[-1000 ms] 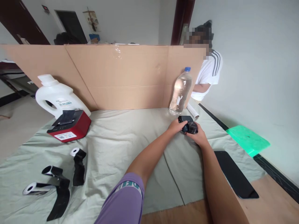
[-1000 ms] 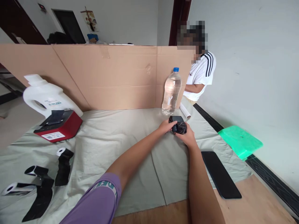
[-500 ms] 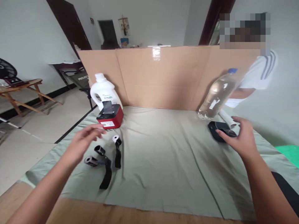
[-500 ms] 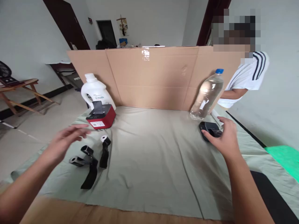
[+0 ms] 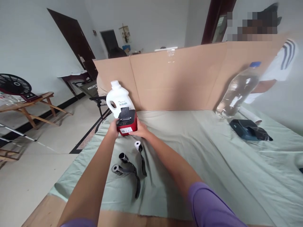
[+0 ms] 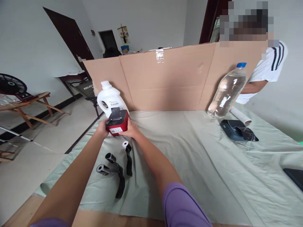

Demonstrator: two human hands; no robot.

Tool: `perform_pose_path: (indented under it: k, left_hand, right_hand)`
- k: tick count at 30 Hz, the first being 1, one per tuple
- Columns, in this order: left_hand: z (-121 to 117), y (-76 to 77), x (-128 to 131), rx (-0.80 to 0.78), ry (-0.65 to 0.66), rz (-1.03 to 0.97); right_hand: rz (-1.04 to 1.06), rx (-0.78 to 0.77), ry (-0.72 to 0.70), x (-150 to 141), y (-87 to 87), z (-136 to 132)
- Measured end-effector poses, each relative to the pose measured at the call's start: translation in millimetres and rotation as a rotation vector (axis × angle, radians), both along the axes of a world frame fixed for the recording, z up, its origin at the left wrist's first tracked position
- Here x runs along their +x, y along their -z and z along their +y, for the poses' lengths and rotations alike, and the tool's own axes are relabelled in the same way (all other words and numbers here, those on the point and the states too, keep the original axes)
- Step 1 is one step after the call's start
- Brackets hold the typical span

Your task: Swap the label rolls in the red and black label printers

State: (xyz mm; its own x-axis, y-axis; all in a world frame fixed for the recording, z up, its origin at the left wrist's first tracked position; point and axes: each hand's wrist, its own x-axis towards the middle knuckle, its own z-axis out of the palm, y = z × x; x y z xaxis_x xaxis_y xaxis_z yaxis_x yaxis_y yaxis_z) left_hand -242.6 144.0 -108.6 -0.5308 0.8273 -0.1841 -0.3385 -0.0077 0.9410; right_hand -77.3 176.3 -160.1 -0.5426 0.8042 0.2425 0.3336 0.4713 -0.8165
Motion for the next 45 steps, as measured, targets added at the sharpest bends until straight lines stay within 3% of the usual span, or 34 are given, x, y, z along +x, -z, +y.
perform_pose_path:
  k: [4,8,13,16,18,20,22,25,27,31,38,45]
  left_hand:
    - [-21.9,15.0,-1.0,-0.005,0.081,-0.008]
    - [-39.3,7.3,15.8,0.052,0.112,0.065]
    - [-57.5,-29.8,50.2,0.12,0.13,0.122]
    - [-75.0,-46.3,89.9,0.155,0.209,0.172]
    - [-88.2,-47.4,128.0,0.177,0.273,0.238]
    - [-101.2,-40.2,171.9,0.206,0.332,0.315]
    - [-113.2,-26.8,215.5,0.223,0.382,0.367]
    - [-127.5,-2.4,267.5,0.263,0.473,0.334]
    - [-133.7,11.3,287.8,0.267,0.545,0.277]
    - [-140.1,22.5,298.8,0.223,0.565,0.212]
    - [-138.6,33.6,302.7,0.267,0.37,0.155]
    - [-139.7,56.3,298.7,0.44,0.405,0.193]
  right_hand:
    - [-0.144,0.056,0.073,0.1,15.5,-2.6]
    - [-0.018,0.1,0.051,5.6,14.5,-10.6]
    - [0.203,0.104,0.005,36.8,-23.7,-26.5]
    - [0.338,0.178,-0.029,86.9,-52.0,-42.8]
    - [0.368,0.239,-0.016,132.6,-64.0,-60.1]
    - [0.319,0.277,0.018,181.6,-66.6,-84.0]
    - [0.249,0.305,0.115,226.5,-58.6,-112.8]
    - [0.165,0.325,0.348,274.7,-30.8,-154.6]
    - [0.143,0.31,0.47,291.8,-10.1,-173.7]
    - [0.121,0.257,0.505,298.1,10.5,-184.9]
    - [0.121,0.268,0.463,291.1,8.3,-170.8]
    - [0.105,0.297,0.46,292.7,8.1,-172.3]
